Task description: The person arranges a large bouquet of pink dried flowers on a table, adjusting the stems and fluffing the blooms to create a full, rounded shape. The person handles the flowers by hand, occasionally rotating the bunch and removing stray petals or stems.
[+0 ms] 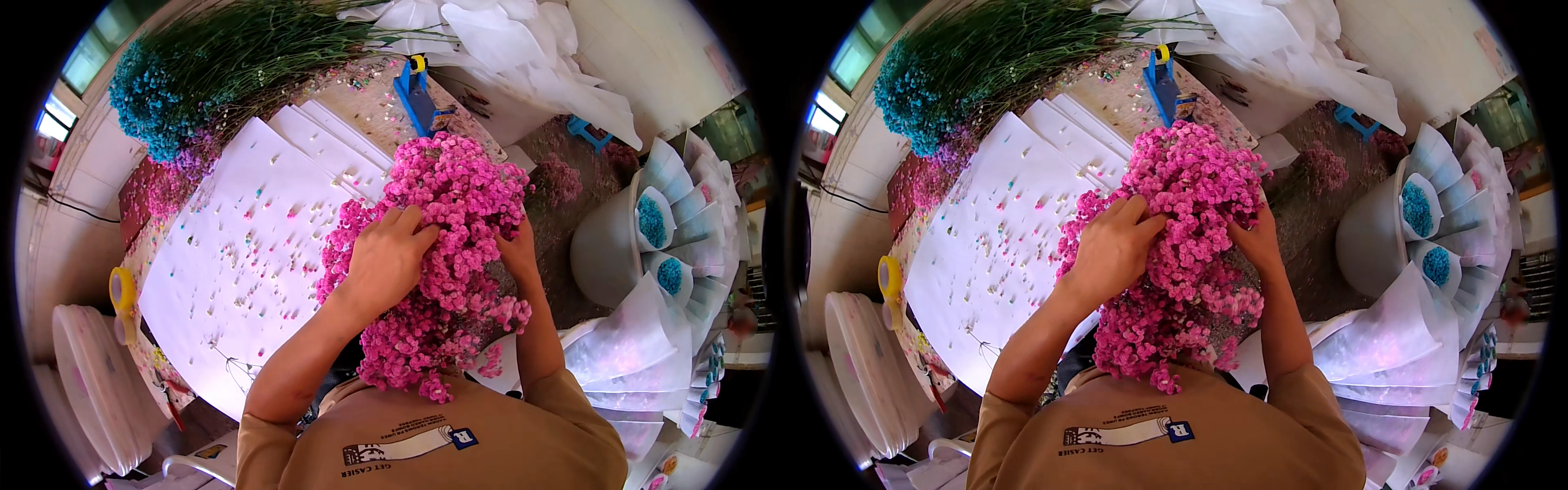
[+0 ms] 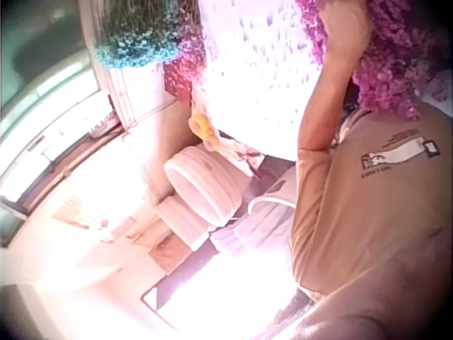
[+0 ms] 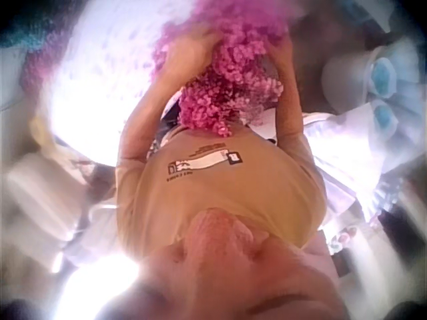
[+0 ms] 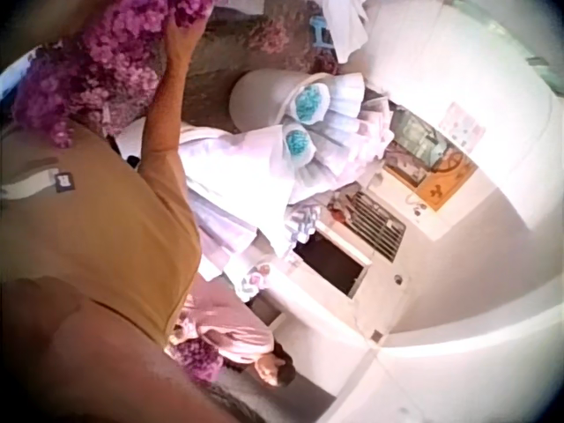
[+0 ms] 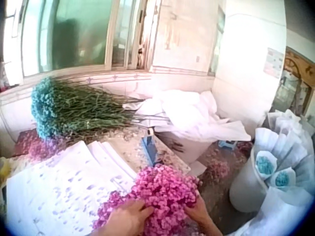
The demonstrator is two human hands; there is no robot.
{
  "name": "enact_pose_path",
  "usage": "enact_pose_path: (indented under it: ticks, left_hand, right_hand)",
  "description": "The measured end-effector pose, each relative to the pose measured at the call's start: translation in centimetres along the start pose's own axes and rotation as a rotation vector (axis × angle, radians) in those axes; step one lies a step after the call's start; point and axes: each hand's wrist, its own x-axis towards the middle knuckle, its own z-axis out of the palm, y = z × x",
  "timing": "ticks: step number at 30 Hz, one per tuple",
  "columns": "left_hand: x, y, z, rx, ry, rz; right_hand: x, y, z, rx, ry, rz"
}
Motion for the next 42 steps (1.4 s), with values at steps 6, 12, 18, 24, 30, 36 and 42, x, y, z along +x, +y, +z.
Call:
enact_pose_path:
  ticks: [6, 12, 18, 24, 30, 36, 42]
  left_hand:
    - [0.7, -0.7, 0.7, 0.133, -0.033, 0.143]
    - [-1.2, 0.1, -0.5, 0.183, 0.031, 0.31]
    - [-5.4, 0.3, -3.6, -0.256, 0.009, 0.023]
    - [-4.6, 3.6, -6.6, -1.19, -0.388, -0.534]
    - [-3.3, 8.2, -2.0, -0.456, -0.348, -0.043]
    - [-3.1, 9.4, 1.4, 0.216, -0.469, 0.068]
    - [-3.9, 9.1, -0.9, -0.064, -0.393, 0.174]
  right_hand:
    - [-0.4, -1.5, 0.3, -0.076, 0.019, -0.018]
    - [-0.5, -1.3, 0.1, -0.068, -0.013, 0.014]
    - [-0.5, -2.6, 0.3, -0.015, -0.096, 0.136]
    - [-0.9, -1.3, 0.2, 0.158, -0.115, 0.123]
    - [-0.6, -1.4, 0.2, 0.116, -0.154, 0.077]
    - [-0.8, -2.3, 0.3, 0.117, -0.155, -0.004]
    - [-0.8, -3.1, -0.1, 0.151, -0.198, 0.1]
